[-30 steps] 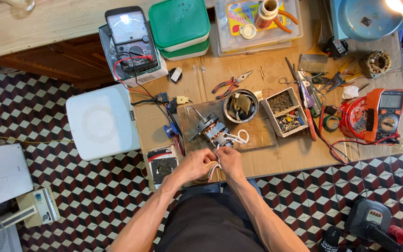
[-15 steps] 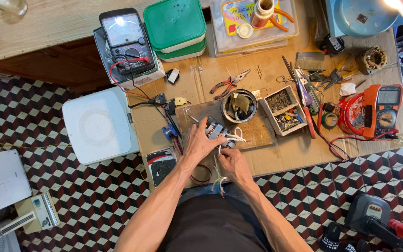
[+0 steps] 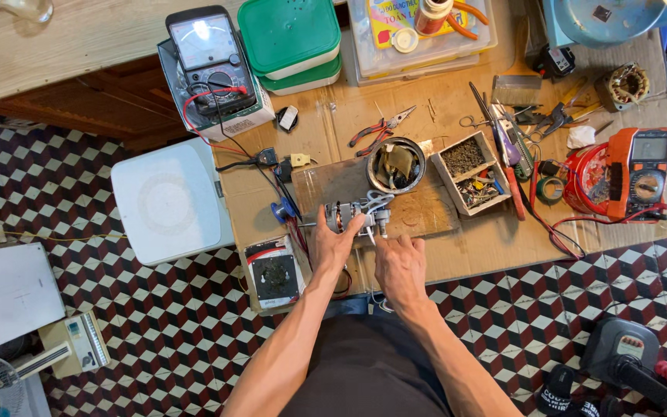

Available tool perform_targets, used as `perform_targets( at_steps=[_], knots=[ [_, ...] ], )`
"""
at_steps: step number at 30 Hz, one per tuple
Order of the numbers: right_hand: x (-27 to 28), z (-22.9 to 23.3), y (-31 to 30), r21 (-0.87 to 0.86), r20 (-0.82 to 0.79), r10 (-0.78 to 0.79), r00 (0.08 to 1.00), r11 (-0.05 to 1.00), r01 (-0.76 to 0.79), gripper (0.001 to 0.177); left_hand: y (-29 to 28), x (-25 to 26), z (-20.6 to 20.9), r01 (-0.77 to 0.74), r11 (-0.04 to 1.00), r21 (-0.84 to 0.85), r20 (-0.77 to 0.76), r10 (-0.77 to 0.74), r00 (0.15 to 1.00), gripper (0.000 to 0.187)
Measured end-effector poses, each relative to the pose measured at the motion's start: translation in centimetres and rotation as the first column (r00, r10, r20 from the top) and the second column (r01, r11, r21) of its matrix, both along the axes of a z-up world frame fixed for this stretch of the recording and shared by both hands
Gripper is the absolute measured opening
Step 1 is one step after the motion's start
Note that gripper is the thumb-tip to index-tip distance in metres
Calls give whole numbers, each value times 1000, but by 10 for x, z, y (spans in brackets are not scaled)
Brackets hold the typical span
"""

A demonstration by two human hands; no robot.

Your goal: The person works on a disassembled electric motor on a cluttered workbench. They connect and disconnect wires to the motor terminals, rotate the shaft, and use a screwdriver to adjust internal components. The person also uses a multimeter to test electrical connections.

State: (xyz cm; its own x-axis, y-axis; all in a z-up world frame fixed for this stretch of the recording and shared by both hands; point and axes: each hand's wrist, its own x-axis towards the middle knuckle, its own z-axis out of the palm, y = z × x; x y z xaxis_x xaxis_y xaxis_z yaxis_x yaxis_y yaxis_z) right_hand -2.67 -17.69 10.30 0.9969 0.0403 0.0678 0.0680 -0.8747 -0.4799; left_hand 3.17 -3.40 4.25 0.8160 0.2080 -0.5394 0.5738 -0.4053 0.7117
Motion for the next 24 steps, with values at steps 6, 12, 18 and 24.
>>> perform_targets(
  at_steps=[6,12,18,24],
  knots=[
    [-19,-4,-8,31,-55,1,998,1000,0,7,-2,-6,1,15,988,151,-32,-10,999,118],
    [-37,1,-5,126,-127,4,992,992,13,10,-8,-14,5,-33,993,109,3,32,999,119],
    [-35,-6,-15,213,-321,-85,943,964,159,12,-16,-9,41,7,993,119,-61,0,998,119],
    [-26,-28,-31,146,-576,-155,803,947,287,26,0,2,92,302,742,599,133,-464,876,107]
  ],
)
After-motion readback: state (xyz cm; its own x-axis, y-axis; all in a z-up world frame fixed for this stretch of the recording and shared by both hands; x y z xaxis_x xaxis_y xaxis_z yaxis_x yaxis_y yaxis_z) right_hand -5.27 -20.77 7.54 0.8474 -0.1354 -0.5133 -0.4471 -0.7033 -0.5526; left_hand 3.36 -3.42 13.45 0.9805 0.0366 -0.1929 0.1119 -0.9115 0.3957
